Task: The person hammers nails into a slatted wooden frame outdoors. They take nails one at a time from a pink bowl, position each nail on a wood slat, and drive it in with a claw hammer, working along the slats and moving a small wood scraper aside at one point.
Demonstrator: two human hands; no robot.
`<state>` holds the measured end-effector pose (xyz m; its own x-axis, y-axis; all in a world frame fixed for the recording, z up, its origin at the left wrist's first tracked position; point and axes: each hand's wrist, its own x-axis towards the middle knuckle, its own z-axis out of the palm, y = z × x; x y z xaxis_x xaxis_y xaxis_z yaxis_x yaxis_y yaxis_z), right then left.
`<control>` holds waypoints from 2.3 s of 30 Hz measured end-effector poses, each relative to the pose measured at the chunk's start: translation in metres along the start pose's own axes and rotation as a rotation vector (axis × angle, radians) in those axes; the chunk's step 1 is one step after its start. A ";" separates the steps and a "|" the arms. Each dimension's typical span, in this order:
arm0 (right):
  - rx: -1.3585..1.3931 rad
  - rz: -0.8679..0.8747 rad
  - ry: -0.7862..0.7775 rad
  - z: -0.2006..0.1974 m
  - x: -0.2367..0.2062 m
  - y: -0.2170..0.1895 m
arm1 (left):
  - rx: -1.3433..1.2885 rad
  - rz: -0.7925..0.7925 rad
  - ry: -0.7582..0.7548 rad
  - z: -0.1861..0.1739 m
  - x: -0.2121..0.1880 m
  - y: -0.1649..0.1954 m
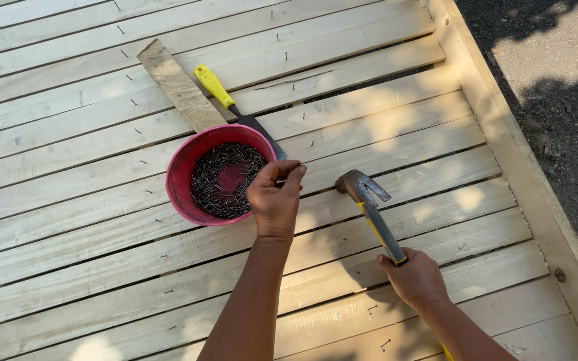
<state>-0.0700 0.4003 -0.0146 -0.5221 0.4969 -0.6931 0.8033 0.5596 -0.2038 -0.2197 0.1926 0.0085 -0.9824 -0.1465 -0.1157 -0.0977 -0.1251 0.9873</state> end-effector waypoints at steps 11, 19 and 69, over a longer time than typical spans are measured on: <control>0.009 -0.066 -0.038 0.003 -0.006 0.042 | 0.315 -0.331 -0.102 0.019 -0.027 -0.070; -0.011 0.057 -0.155 0.000 -0.012 0.037 | 0.475 -0.110 -0.037 0.027 -0.027 -0.086; 0.057 0.065 -0.143 0.001 -0.023 0.035 | 0.795 0.027 -0.151 0.029 -0.032 -0.081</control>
<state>-0.0297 0.4079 -0.0060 -0.4255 0.4294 -0.7966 0.8512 0.4888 -0.1912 -0.1847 0.2358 -0.0651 -0.9914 0.0015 -0.1312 -0.1020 0.6196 0.7783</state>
